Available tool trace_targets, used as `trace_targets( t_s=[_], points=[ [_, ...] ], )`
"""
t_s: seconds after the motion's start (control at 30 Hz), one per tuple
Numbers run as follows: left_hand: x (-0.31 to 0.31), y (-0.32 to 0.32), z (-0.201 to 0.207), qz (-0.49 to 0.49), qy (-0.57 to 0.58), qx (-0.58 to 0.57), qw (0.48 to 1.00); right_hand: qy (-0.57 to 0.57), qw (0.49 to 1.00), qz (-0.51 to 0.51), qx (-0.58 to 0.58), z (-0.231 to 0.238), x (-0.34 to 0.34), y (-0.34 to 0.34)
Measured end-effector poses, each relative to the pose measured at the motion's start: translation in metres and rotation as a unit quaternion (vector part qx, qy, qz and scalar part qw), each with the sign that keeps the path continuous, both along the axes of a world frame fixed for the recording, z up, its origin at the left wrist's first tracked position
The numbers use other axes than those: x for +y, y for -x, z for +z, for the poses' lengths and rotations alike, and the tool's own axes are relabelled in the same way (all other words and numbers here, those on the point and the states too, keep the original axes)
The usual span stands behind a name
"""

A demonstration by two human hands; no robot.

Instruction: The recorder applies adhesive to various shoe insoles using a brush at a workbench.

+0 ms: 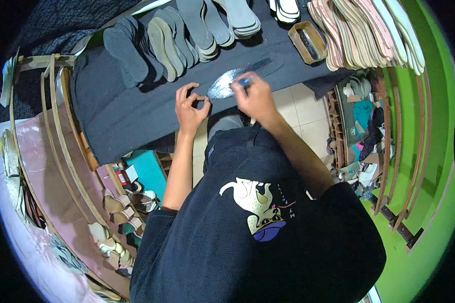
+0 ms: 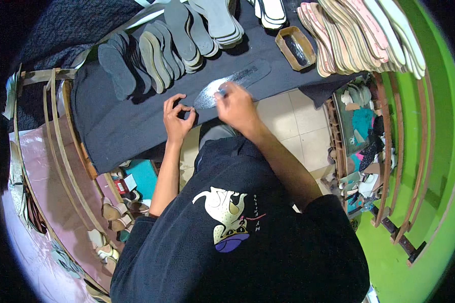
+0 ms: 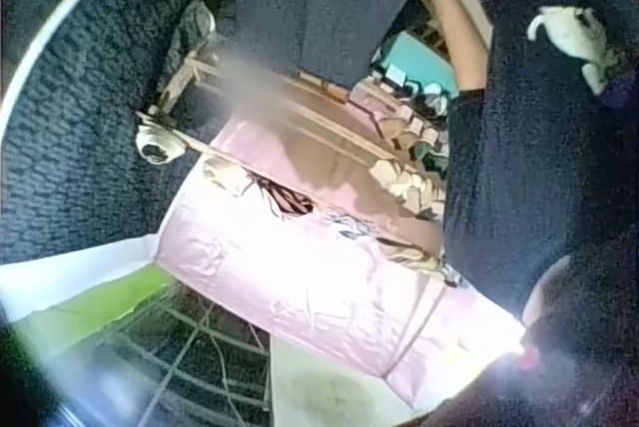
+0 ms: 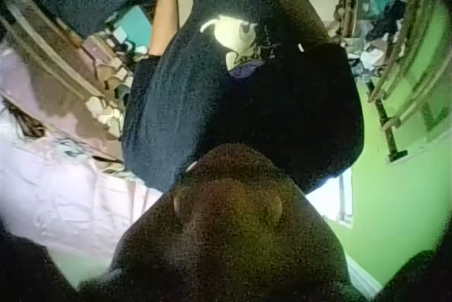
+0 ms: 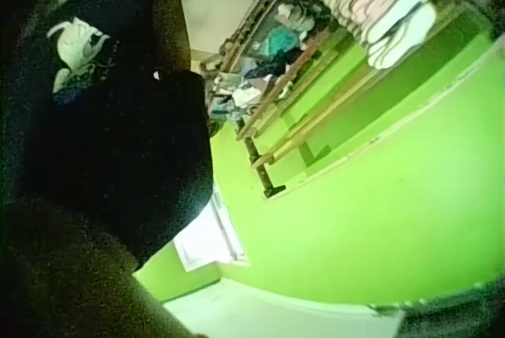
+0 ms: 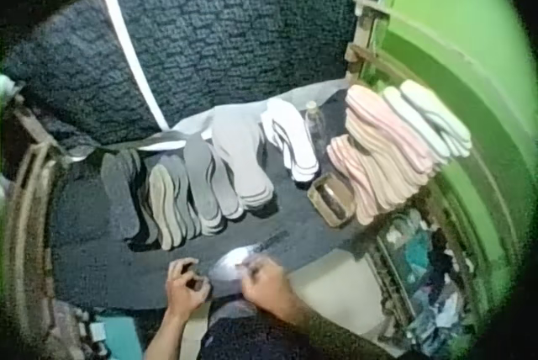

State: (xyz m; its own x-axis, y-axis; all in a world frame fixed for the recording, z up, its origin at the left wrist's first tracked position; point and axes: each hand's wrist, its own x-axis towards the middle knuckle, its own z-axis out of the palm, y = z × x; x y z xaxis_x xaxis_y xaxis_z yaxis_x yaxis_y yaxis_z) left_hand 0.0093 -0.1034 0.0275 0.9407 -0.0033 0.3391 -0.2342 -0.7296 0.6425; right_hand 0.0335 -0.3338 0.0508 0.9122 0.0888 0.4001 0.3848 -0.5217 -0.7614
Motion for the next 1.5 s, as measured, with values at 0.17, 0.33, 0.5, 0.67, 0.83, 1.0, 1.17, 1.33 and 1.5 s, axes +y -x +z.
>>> trace_targets(
  t_s=[0.17, 0.33, 0.5, 0.67, 0.83, 1.0, 1.17, 1.33, 1.5],
  points=[
    [0.002, 0.001, -0.002, 0.000, -0.008, -0.003, 1.000, -0.104, 0.973, -0.163, 0.123, 0.007, -0.073, -0.041],
    [0.002, 0.001, 0.001, 0.006, 0.003, 0.022, 1.000, 0.253, 0.964, 0.028, -0.079, 0.013, -0.044, -0.012],
    [0.001, -0.002, 0.000, -0.005, -0.009, 0.013, 1.000, 0.152, 0.979, 0.121, -0.070, 0.018, 0.000, 0.020],
    [0.000, 0.001, -0.002, 0.013, -0.014, 0.019, 1.000, -0.110, 0.968, -0.144, 0.171, 0.021, -0.057, -0.023],
    [-0.002, 0.001, 0.000, 0.015, -0.029, 0.016, 0.999, 0.134, 0.986, -0.074, -0.065, 0.013, -0.077, -0.021],
    [-0.003, 0.000, 0.002, 0.001, -0.019, 0.019, 1.000, 0.188, 0.970, 0.109, -0.109, 0.011, -0.012, 0.026],
    [0.000, 0.005, 0.001, 0.008, -0.024, 0.021, 0.999, -0.082, 0.975, -0.053, 0.198, 0.017, -0.036, -0.001],
    [-0.002, 0.002, 0.002, 0.001, -0.045, 0.019, 0.999, 0.026, 0.991, -0.129, -0.001, 0.015, -0.087, -0.027],
    [-0.006, 0.000, 0.007, 0.011, -0.057, 0.029, 0.998, 0.222, 0.966, 0.094, -0.092, 0.017, -0.026, 0.015]
  ],
)
